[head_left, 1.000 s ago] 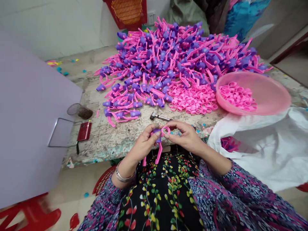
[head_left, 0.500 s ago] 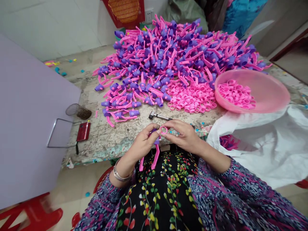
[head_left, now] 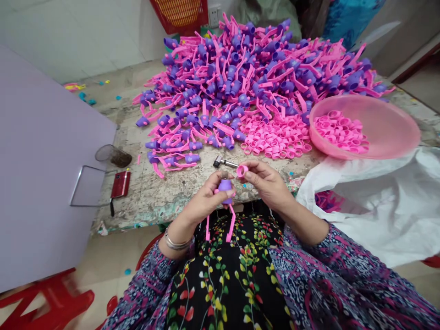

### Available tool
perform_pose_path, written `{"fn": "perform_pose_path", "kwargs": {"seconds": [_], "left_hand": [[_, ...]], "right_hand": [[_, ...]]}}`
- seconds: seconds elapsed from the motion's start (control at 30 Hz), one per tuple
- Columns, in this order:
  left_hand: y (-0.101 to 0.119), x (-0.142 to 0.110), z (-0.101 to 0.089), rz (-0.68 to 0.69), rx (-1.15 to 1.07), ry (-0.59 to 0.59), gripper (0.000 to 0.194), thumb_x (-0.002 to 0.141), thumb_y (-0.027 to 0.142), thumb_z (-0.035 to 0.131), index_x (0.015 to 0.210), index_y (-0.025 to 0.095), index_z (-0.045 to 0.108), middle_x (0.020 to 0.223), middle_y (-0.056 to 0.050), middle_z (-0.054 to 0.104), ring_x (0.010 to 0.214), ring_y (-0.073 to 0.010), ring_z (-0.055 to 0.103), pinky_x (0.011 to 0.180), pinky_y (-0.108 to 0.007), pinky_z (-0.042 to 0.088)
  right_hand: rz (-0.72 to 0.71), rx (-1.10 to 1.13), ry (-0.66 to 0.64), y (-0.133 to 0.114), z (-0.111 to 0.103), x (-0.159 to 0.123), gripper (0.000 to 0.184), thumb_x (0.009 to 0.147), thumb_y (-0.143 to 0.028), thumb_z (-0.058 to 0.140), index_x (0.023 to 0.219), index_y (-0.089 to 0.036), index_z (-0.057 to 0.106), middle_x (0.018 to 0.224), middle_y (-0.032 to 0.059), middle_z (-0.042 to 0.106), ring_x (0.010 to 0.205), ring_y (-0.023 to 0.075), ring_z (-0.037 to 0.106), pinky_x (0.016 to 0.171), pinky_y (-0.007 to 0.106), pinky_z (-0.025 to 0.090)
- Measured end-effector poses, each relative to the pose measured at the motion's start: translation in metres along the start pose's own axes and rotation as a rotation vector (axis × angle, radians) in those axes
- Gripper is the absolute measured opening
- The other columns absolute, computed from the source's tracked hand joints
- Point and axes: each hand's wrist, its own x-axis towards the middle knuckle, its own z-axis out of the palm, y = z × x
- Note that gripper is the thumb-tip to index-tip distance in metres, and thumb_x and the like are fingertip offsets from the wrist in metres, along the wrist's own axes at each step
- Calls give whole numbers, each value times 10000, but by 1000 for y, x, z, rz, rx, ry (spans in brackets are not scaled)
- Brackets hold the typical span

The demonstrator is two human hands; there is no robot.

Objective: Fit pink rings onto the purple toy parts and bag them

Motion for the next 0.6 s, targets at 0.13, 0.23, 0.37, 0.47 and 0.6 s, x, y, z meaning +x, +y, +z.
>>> {"fn": "perform_pose_path", "kwargs": {"seconds": [0.13,0.23,0.37,0.47,0.6], "left_hand": [[2,-6,-4,-25,-88,-63,656,761,217,764,1311,274,410,1043,-53,677,780,-155,670,666,-265,529],[5,-6,-4,-8,-94,-49,767,730,155,790,1366,294,384,1047,-50,685,818,-151,674,706,-254,537],[11,-5,-2,54,-57,33,901,644,73,829,1407,304,410,1068,-55,694,899,-189,686,764,-274,546],[11,-6,-1,109,5,76,929,639,62,823,1437,295,408,1211,-98,674,1085,-250,657,911,-345,520],[8,-8,1,165,180,48,899,667,64,782,1454,284,405,1269,-115,663,1086,-257,652,967,-386,472]], "right_hand": [[180,196,43,-5,-7,-3,264,771,-389,781,973,-257,672,883,-10,679,769,127,650,774,297,561],[286,306,29,-8,-7,-9,279,718,-352,826,946,-253,699,842,-15,693,738,121,658,744,279,572],[371,371,14,-11,-2,-14,275,707,-331,834,937,-238,714,881,3,719,721,117,663,719,269,588],[369,387,-7,-10,-1,-17,248,738,-317,813,950,-236,714,881,-4,709,720,106,660,722,256,587],[312,328,-40,-5,1,-20,242,773,-328,787,987,-249,704,875,-13,691,741,105,654,745,266,578]]}}
